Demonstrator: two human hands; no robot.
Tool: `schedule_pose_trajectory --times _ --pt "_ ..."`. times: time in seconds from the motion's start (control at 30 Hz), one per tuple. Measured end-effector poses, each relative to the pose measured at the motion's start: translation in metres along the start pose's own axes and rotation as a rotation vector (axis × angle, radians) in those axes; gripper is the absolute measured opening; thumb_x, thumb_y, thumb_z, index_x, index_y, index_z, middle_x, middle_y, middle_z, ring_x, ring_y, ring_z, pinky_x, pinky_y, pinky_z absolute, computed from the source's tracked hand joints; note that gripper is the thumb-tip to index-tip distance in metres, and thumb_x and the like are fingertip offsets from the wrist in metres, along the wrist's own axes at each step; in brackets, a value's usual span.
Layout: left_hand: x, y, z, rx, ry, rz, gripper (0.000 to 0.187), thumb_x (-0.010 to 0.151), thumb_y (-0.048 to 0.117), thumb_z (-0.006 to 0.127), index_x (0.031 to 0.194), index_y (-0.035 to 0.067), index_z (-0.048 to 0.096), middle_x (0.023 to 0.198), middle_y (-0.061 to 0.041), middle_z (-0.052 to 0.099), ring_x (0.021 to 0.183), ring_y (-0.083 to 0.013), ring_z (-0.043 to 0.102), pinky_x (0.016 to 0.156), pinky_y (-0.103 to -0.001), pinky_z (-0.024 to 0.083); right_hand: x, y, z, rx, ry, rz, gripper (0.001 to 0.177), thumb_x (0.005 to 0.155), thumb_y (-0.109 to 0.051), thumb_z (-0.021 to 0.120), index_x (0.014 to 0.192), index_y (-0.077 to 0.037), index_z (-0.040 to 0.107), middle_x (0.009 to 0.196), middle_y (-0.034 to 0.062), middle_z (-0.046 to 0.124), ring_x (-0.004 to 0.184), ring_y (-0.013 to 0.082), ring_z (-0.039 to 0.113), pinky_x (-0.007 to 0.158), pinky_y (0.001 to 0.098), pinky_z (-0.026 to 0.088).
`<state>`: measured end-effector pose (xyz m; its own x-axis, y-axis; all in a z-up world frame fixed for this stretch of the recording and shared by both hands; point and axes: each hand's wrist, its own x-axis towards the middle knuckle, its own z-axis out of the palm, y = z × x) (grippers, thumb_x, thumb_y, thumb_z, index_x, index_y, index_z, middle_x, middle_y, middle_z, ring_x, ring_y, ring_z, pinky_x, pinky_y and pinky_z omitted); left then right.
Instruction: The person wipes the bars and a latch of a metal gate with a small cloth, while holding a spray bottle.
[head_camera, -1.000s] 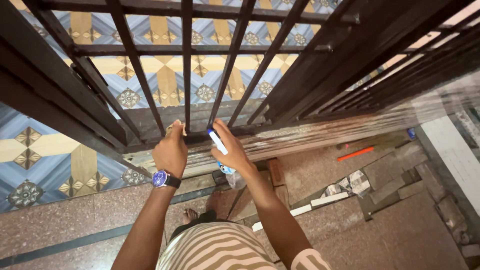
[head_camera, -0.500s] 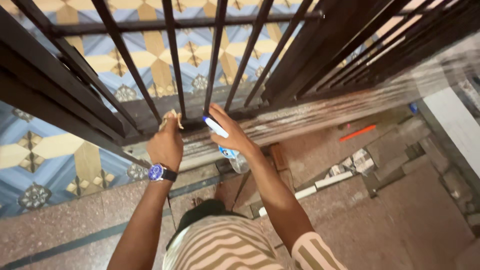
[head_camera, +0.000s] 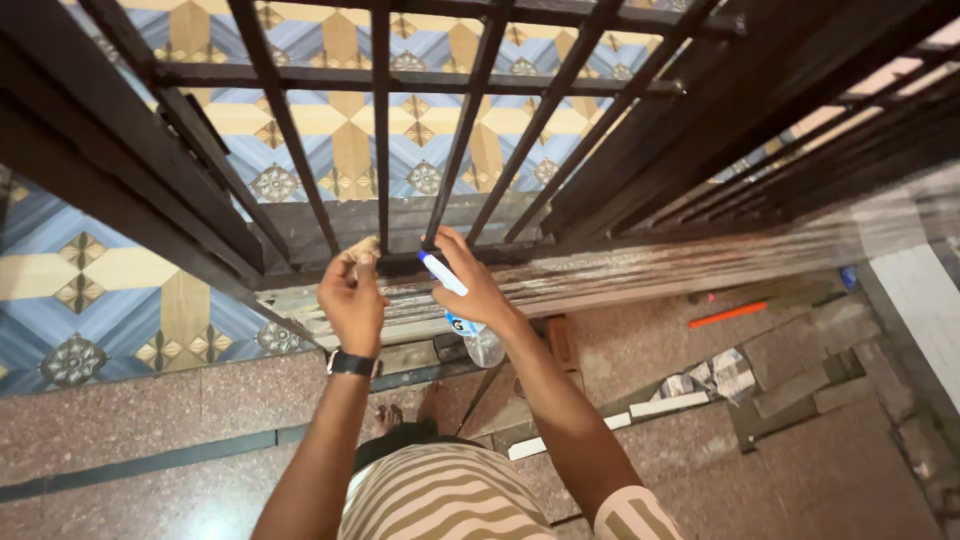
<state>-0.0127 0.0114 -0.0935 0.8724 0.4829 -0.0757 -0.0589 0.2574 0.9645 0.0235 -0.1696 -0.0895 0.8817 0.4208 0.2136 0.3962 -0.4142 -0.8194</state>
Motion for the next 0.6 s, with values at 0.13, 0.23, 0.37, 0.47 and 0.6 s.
schedule_pose_trajectory --times 0.13,0.23,0.37,0.47,0.6 --pt "0.008 0.027 0.024 -0.029 0.000 0.156 0.014 0.106 0.015 0.060 0.107 0.004 0.068 0.086 0.001 0.067 0.056 -0.0007 0.053 0.043 -0.020 0.044 -0.007 0.020 -0.005 -0.057 -0.037 -0.060 0.077 0.075 -0.005 0.066 0.149 -0.006 0.043 0.158 0.0190 0.040 0.143 0.0390 0.048 0.111 0.0374 0.045" --pt "0.019 0.049 0.034 -0.065 -0.097 0.231 0.017 0.107 0.014 0.056 0.112 0.003 0.067 0.090 0.001 0.068 0.056 -0.0006 0.050 0.046 -0.020 0.043 -0.002 0.022 -0.007 -0.092 -0.070 -0.056 0.081 0.074 -0.007 0.069 0.149 -0.002 0.040 0.160 0.0209 0.036 0.143 0.0398 0.046 0.111 0.0382 0.042" --pt "0.019 0.030 0.030 -0.037 -0.143 0.170 0.018 0.109 0.015 0.051 0.113 0.003 0.064 0.082 0.000 0.064 0.050 -0.0033 0.051 0.045 -0.021 0.043 -0.004 0.019 -0.010 -0.092 -0.094 0.002 0.080 0.073 -0.007 0.065 0.150 0.000 0.043 0.161 0.0216 0.038 0.142 0.0399 0.047 0.109 0.0376 0.045" --pt "0.023 0.010 0.021 0.036 -0.120 0.121 0.016 0.110 0.015 0.053 0.107 0.002 0.063 0.077 -0.003 0.062 0.049 -0.0055 0.054 0.044 -0.022 0.043 -0.004 0.026 -0.011 -0.073 -0.073 -0.083 0.079 0.075 -0.007 0.066 0.150 0.002 0.042 0.161 0.0240 0.038 0.144 0.0413 0.046 0.111 0.0394 0.045" --pt "0.018 0.033 0.031 -0.120 -0.125 0.198 0.014 0.108 0.011 0.054 0.115 0.002 0.061 0.087 -0.003 0.068 0.052 -0.0045 0.055 0.047 -0.021 0.045 -0.006 0.030 -0.018 -0.101 -0.080 -0.122 0.078 0.075 -0.007 0.067 0.149 0.003 0.044 0.160 0.0252 0.038 0.141 0.0428 0.048 0.109 0.0414 0.046"
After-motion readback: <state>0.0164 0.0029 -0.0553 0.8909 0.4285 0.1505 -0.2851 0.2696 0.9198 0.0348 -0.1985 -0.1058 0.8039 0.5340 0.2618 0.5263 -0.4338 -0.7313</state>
